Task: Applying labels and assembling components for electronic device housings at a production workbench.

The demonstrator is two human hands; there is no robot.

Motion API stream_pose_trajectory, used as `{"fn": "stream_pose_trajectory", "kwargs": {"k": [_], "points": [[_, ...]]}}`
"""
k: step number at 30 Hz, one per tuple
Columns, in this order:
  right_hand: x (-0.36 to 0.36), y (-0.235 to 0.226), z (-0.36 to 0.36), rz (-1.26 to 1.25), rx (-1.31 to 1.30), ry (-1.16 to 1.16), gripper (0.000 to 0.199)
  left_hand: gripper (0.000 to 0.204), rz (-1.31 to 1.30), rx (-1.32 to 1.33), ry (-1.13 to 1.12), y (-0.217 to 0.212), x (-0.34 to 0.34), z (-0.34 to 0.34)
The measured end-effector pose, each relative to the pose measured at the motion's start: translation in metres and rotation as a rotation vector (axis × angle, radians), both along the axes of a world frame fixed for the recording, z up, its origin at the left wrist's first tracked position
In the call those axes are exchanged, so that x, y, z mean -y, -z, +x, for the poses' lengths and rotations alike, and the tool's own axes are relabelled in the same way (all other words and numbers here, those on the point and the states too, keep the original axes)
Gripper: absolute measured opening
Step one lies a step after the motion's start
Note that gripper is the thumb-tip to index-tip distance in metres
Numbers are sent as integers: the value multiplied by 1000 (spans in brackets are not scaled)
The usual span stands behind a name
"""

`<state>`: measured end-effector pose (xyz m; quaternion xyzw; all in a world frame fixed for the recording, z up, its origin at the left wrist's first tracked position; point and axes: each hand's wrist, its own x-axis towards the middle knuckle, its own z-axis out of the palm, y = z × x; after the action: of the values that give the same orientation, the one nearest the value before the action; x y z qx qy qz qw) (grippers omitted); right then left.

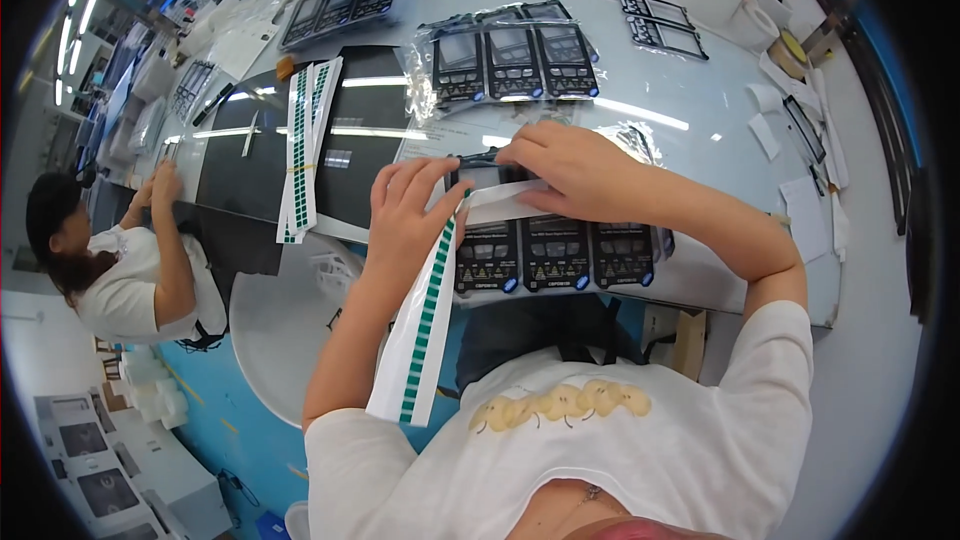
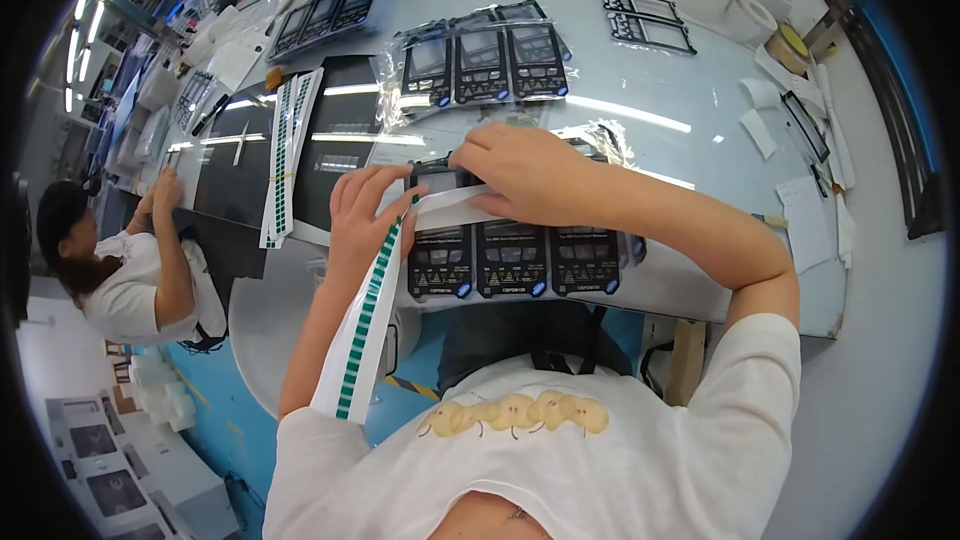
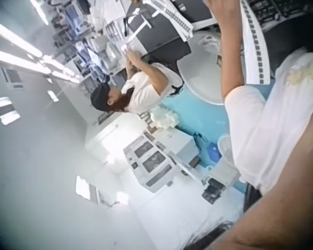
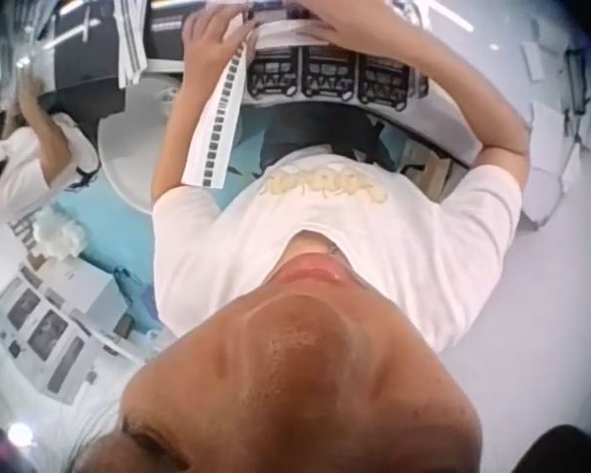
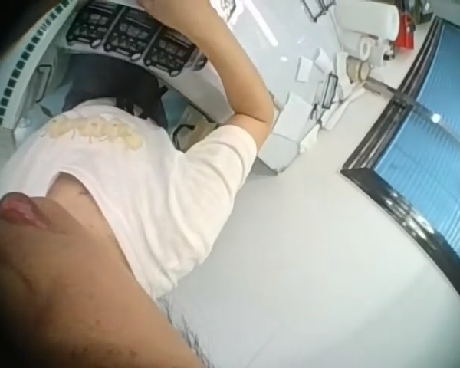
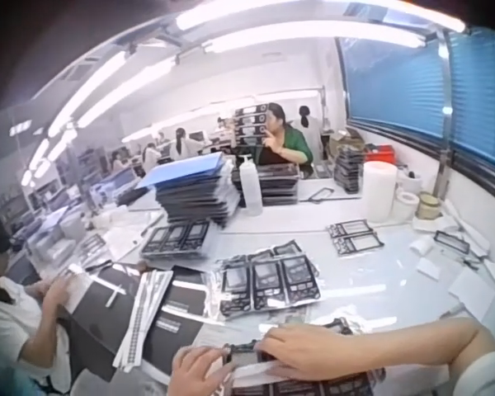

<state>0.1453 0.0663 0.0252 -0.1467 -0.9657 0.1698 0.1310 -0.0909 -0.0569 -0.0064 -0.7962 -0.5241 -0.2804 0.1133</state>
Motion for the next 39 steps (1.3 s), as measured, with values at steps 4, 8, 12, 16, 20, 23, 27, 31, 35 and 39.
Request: {"fn": "stream_pose_trajectory", "kwargs": {"k": [4,8,12,16,20,23,27,31,35,39], "points": [[-12,2,-23,-192,-9,72,31,34,-67,92,110,0,11,-5],[-23,12,-48,-227,-108,-27,22,33,-110,141,114,10,10,-10],[-23,12,-70,-302,-77,29,20,31,-67,57,121,11,12,-9],[-24,13,-85,-268,-15,30,17,35,-6,-47,112,11,15,-7],[-17,22,-83,92,-176,-128,15,36,-13,-42,112,12,16,-7],[-16,10,-86,-375,-78,58,15,36,-12,-36,108,13,16,-8],[-18,15,-94,-384,-5,79,13,36,-25,-4,113,20,14,-7],[-19,30,-87,69,-172,-202,11,36,-31,12,113,19,17,-6],[-11,24,-87,-209,-145,-80,12,36,-30,9,109,19,18,-7],[-12,18,-90,-325,-49,-28,17,35,-15,9,113,16,16,-7]]}}
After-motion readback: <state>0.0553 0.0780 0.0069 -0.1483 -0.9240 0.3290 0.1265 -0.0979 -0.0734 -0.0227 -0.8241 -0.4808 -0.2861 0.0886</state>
